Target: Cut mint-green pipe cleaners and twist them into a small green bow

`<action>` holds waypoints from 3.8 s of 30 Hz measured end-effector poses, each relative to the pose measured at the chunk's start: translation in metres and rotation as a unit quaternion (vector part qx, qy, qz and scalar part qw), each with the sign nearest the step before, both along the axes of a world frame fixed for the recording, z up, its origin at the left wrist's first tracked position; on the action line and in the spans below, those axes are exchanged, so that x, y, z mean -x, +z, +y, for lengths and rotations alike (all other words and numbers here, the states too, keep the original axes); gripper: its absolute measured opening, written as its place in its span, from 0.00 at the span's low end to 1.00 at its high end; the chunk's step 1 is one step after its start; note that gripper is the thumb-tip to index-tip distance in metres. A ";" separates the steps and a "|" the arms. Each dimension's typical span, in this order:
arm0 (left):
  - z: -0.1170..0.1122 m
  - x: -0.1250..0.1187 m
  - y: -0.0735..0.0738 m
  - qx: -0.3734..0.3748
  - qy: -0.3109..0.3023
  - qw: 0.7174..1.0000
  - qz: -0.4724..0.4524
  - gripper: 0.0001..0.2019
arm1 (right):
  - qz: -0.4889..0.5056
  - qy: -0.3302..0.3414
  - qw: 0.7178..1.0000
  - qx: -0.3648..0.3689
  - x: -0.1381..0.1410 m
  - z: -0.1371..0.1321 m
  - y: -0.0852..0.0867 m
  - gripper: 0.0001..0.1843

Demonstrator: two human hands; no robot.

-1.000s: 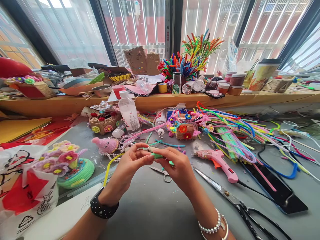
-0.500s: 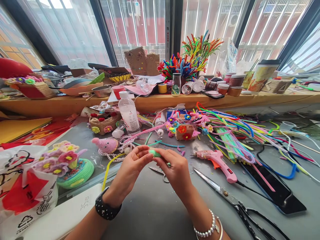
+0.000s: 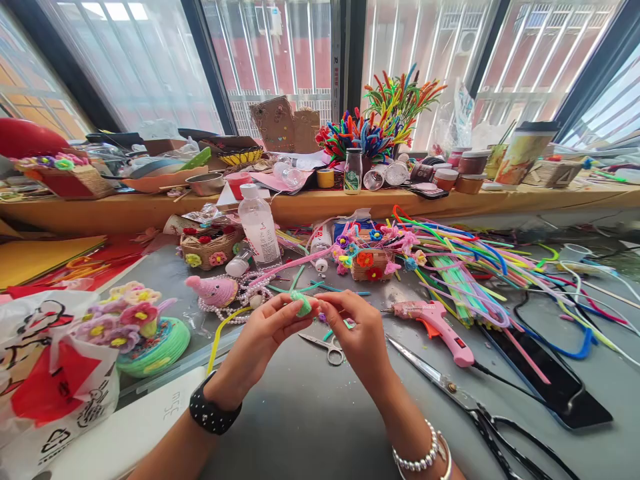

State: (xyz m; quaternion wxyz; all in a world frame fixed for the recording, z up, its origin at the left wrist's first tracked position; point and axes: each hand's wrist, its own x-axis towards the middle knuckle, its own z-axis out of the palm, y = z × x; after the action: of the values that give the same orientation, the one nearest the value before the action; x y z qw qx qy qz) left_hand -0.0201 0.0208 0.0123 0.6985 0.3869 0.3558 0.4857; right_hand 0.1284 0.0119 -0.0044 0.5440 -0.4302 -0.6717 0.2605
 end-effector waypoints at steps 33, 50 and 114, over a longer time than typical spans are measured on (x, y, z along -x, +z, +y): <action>0.000 -0.001 -0.001 -0.085 0.023 0.986 0.142 0.14 | -0.102 0.001 0.994 -0.050 -0.003 0.001 0.000 0.07; -0.001 -0.003 -0.004 -0.028 0.046 0.995 0.081 0.09 | -0.082 -0.041 0.991 -0.095 0.002 0.003 -0.006 0.04; -0.010 -0.013 -0.015 -0.215 0.128 0.929 0.274 0.03 | -0.272 -0.159 0.927 -0.204 0.011 0.000 -0.013 0.04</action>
State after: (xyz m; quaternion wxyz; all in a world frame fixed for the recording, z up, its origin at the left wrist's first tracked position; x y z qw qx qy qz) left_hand -0.0072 0.0110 -0.0029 0.4064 0.5966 0.4668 0.5110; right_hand 0.1179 0.0120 -0.0171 0.4506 -0.4655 -0.7552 -0.0993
